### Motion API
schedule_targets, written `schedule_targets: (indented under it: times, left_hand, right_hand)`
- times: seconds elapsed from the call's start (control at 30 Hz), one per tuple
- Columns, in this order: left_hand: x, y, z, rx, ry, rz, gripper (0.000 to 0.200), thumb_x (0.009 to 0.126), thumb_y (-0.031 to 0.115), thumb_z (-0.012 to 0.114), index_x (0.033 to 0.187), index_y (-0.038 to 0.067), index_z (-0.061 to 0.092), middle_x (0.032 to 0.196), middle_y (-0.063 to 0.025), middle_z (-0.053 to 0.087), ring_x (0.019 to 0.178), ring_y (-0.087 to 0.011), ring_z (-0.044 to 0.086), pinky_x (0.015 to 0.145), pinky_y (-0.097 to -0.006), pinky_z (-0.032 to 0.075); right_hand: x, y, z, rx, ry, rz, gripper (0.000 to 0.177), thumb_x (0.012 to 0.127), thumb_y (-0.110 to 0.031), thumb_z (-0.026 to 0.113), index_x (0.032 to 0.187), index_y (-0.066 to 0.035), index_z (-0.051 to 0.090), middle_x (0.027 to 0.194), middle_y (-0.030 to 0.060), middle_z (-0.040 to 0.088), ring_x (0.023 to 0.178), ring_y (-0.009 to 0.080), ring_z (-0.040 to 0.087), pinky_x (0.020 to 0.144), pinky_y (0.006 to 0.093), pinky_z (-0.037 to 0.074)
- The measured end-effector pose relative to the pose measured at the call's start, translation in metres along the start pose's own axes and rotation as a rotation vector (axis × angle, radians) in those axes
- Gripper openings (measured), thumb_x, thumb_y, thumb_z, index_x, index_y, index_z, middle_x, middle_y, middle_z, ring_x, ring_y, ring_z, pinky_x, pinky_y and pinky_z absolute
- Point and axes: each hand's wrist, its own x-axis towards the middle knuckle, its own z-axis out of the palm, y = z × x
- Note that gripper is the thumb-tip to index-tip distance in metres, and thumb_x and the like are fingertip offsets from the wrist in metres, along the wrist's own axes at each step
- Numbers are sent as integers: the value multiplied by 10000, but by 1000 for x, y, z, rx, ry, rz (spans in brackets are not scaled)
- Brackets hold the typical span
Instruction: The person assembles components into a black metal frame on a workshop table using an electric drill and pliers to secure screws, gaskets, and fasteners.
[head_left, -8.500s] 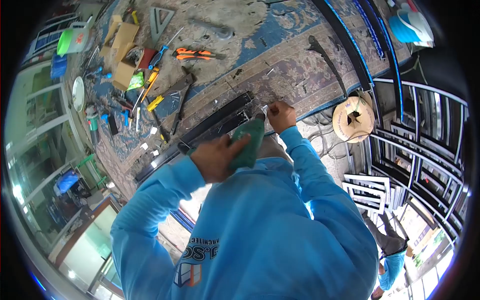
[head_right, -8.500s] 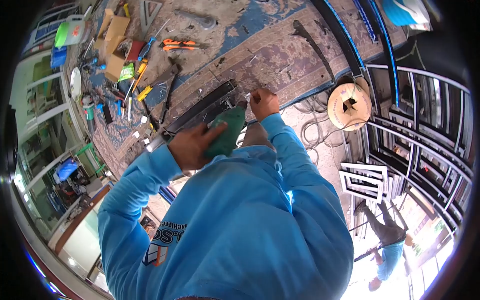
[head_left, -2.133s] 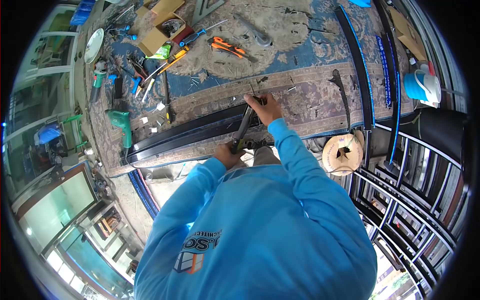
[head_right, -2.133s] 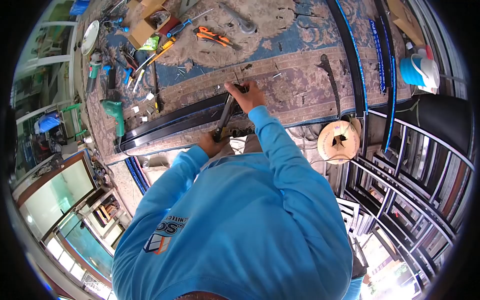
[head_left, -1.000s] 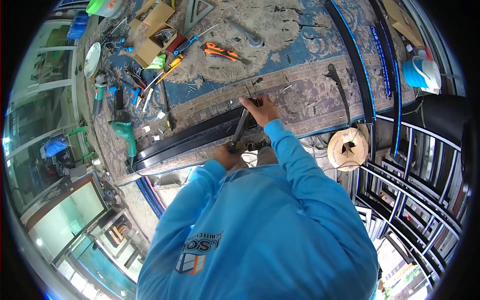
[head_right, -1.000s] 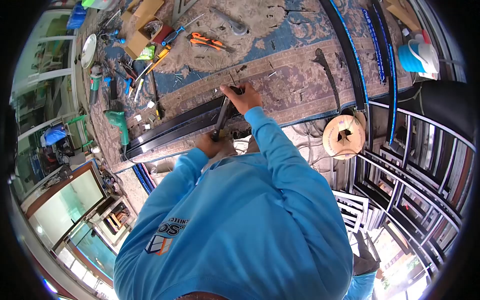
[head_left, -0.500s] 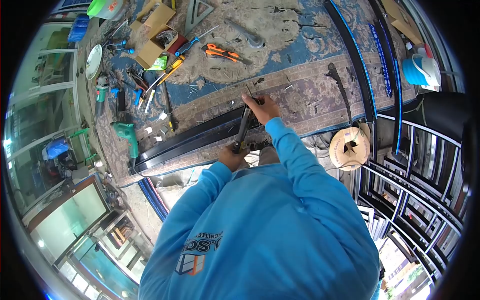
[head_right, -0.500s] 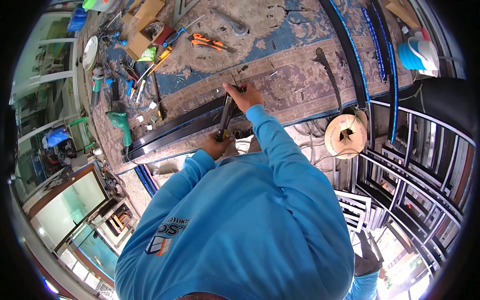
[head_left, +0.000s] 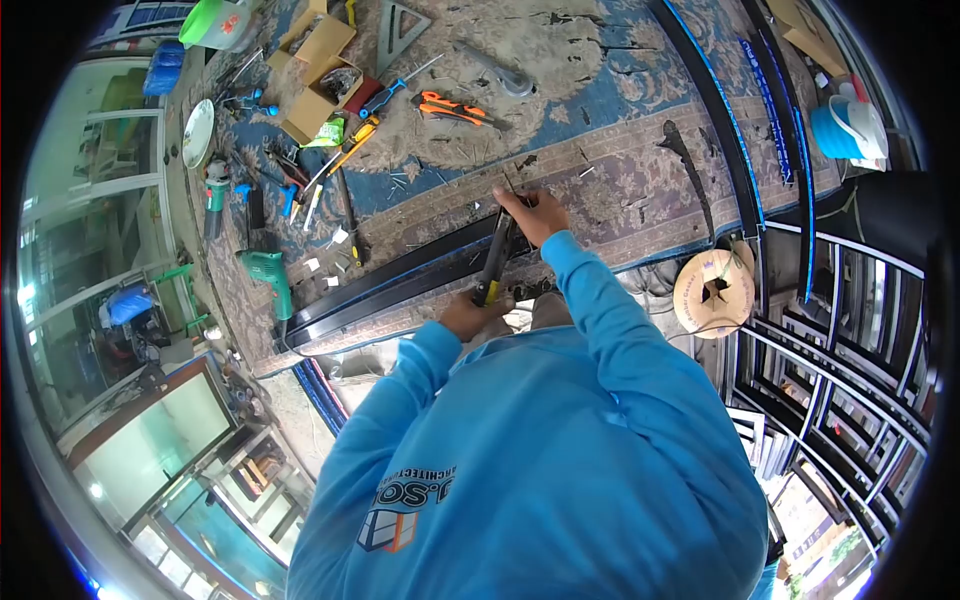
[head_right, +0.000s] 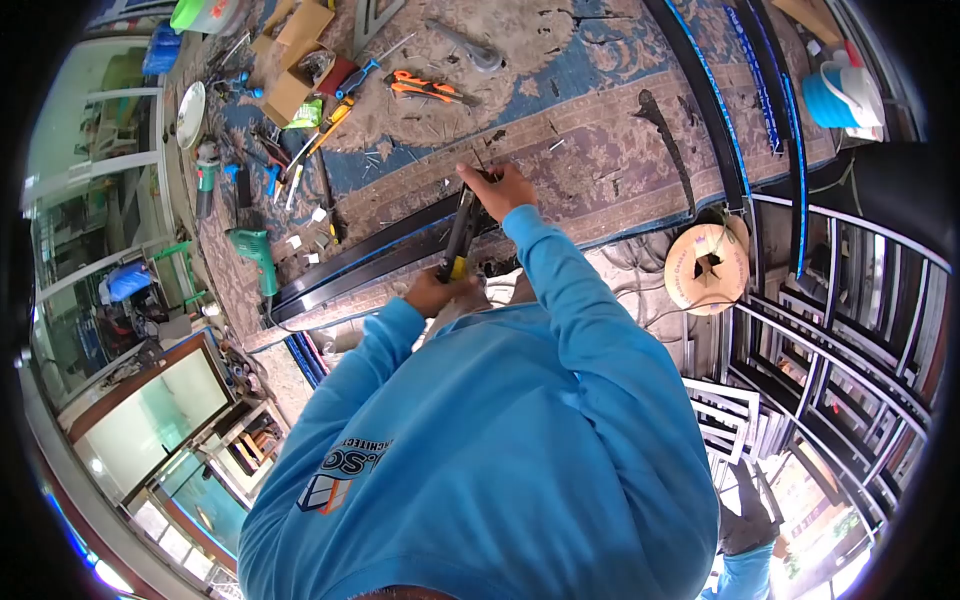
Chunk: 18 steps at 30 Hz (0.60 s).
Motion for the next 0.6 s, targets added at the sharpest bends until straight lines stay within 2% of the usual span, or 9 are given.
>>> schedule_targets:
  times: [0.17, 0.23, 0.37, 0.4, 0.43, 0.47, 0.5, 0.53, 0.6]
  left_hand:
    - [-9, 21, 5, 13, 116, -48, 489, 821, 443, 815, 941, -9, 673, 716, -70, 655, 606, -149, 626, 565, -315, 509]
    - [-29, 25, -9, -9, 62, 2, 435, 854, 403, 798, 935, -4, 669, 685, -58, 639, 565, -133, 604, 532, -301, 496]
    - [-90, -43, -61, 38, -34, 203, 270, 928, 269, 737, 1036, 30, 674, 790, -30, 657, 749, -136, 639, 670, -330, 529]
    - [-123, -27, -88, 146, -84, 134, 294, 936, 283, 720, 1106, 46, 676, 845, -53, 680, 812, -142, 637, 739, -329, 527]
    - [-146, -23, -125, 635, -142, -123, 445, 929, 413, 681, 1130, 15, 677, 851, -87, 703, 760, -178, 658, 733, -349, 540]
    - [-170, -25, -162, 436, -228, -114, 443, 922, 464, 660, 1080, 54, 714, 820, -113, 716, 759, -208, 685, 702, -355, 540]
    - [-185, -26, -206, 709, -380, -501, 396, 886, 461, 698, 1014, 89, 740, 777, -131, 715, 736, -237, 692, 661, -369, 531]
    - [-205, -7, -232, 756, -370, -375, 357, 853, 428, 733, 970, 91, 744, 761, -135, 711, 725, -263, 695, 671, -393, 529]
    - [-234, 15, -257, 980, -315, -311, 341, 827, 383, 747, 939, 62, 731, 800, -178, 709, 779, -349, 697, 730, -448, 525]
  right_hand:
    - [10, 17, 9, 56, 27, -104, 1022, 702, -886, 574, 1226, -9, 572, 1040, 150, 662, 938, 308, 685, 816, 445, 536]
    - [5, 20, -8, 417, -214, 19, 905, 802, -817, 544, 1267, -41, 548, 1018, 114, 636, 831, 218, 672, 633, 370, 464]
    - [-3, 34, -8, 678, -210, 25, 668, 934, -642, 545, 1331, -109, 479, 990, 87, 618, 678, 113, 634, 474, 262, 298]
    - [-2, 41, -3, 629, -168, -26, 603, 920, -536, 593, 1314, -94, 477, 999, 89, 621, 679, 123, 636, 486, 273, 346]
    - [3, 51, 6, 577, -128, -81, 550, 907, -430, 642, 1298, -80, 476, 1008, 90, 624, 679, 132, 639, 498, 283, 394]
    - [11, 59, 14, 525, -87, -142, 513, 893, -324, 690, 1281, -66, 475, 1017, 92, 627, 679, 141, 642, 511, 294, 443]
    - [17, 59, 18, 473, -43, -203, 496, 879, -218, 739, 1264, -52, 473, 1026, 94, 630, 679, 150, 645, 523, 304, 491]
    - [15, 52, 16, 475, -30, -124, 481, 836, -85, 748, 1239, -26, 491, 1038, 109, 642, 703, 166, 658, 558, 328, 552]
    - [2, 37, 12, 431, 26, -106, 446, 836, -88, 748, 1211, -22, 514, 1017, 122, 646, 690, 171, 660, 537, 328, 547]
